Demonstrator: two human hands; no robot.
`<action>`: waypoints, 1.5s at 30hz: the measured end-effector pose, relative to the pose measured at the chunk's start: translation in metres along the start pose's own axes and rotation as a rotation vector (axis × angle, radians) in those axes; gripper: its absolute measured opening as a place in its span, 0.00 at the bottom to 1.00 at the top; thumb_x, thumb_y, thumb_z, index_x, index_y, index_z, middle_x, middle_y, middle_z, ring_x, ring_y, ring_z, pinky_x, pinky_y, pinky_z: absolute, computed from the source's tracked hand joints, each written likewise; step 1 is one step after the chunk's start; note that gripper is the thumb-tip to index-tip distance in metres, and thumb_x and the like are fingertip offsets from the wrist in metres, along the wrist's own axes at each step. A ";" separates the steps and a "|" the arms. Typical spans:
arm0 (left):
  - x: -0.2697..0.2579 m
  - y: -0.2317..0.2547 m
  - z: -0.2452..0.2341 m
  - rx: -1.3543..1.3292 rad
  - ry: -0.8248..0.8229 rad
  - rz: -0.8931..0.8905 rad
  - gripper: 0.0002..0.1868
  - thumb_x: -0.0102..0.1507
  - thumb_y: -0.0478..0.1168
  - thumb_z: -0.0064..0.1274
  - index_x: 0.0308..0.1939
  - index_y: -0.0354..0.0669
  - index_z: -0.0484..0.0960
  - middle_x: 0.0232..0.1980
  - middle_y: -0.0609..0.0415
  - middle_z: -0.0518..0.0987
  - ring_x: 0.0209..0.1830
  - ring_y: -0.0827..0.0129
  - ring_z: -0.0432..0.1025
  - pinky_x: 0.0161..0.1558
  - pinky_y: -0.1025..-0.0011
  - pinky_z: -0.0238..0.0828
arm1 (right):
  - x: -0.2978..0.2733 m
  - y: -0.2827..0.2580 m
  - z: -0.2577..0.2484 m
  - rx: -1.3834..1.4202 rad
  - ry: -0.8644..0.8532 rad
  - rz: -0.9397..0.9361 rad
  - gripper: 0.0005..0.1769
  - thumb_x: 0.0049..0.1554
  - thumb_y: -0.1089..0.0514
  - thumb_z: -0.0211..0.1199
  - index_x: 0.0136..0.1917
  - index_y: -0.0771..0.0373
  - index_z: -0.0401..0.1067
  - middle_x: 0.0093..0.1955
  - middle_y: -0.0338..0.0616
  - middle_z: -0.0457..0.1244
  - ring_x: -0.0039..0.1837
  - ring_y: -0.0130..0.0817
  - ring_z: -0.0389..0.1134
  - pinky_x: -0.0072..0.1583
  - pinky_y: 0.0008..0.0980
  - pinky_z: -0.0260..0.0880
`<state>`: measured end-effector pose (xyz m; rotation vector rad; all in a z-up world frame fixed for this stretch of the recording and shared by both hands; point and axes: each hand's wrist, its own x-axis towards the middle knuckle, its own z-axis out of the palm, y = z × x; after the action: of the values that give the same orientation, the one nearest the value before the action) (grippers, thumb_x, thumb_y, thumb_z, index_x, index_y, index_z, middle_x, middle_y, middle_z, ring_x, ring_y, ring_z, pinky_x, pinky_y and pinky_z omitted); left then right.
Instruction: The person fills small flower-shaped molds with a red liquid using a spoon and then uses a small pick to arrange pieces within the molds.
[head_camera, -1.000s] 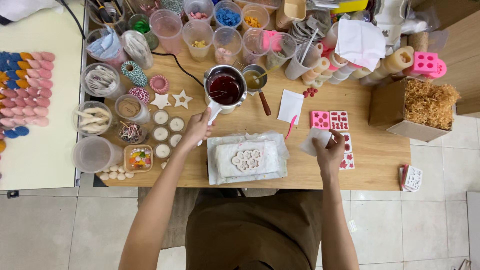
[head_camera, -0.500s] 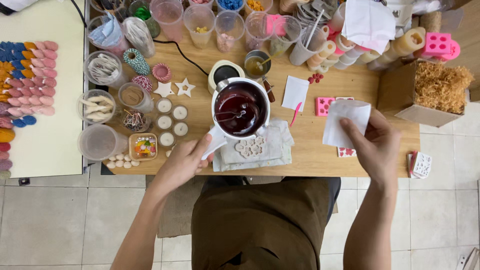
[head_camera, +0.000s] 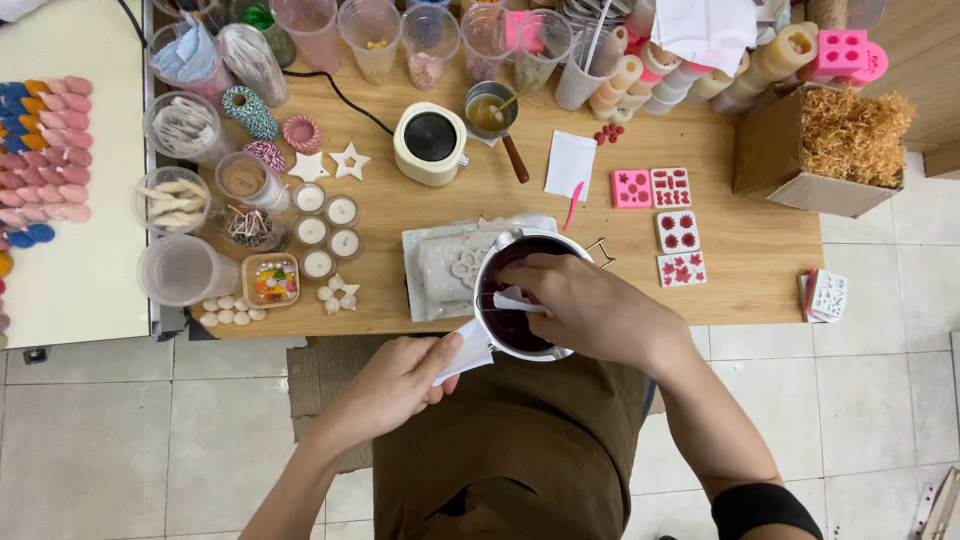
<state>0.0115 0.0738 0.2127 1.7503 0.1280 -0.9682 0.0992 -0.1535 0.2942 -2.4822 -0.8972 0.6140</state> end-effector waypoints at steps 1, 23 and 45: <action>-0.001 0.001 0.002 0.026 0.003 -0.024 0.34 0.70 0.63 0.34 0.26 0.38 0.75 0.19 0.58 0.68 0.20 0.74 0.63 0.27 0.72 0.64 | -0.001 -0.002 0.000 0.015 -0.030 -0.005 0.26 0.48 0.64 0.63 0.62 0.64 0.72 0.54 0.55 0.68 0.54 0.56 0.70 0.55 0.48 0.68; 0.007 -0.015 0.012 -0.129 0.022 0.067 0.31 0.72 0.60 0.35 0.27 0.38 0.75 0.18 0.61 0.63 0.16 0.77 0.57 0.21 0.73 0.57 | -0.010 -0.012 -0.014 -0.066 -0.229 -0.116 0.25 0.49 0.67 0.60 0.61 0.57 0.75 0.52 0.49 0.67 0.52 0.50 0.71 0.54 0.46 0.69; 0.019 -0.016 0.040 -0.276 0.217 0.019 0.32 0.70 0.60 0.37 0.27 0.37 0.77 0.17 0.61 0.65 0.16 0.78 0.59 0.20 0.74 0.59 | -0.084 0.032 0.026 0.209 0.809 0.542 0.16 0.57 0.61 0.67 0.57 0.69 0.69 0.44 0.49 0.69 0.42 0.30 0.72 0.41 0.32 0.71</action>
<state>-0.0060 0.0402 0.1848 1.5918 0.3666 -0.7074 0.0424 -0.2260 0.2775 -2.4261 0.1388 -0.1675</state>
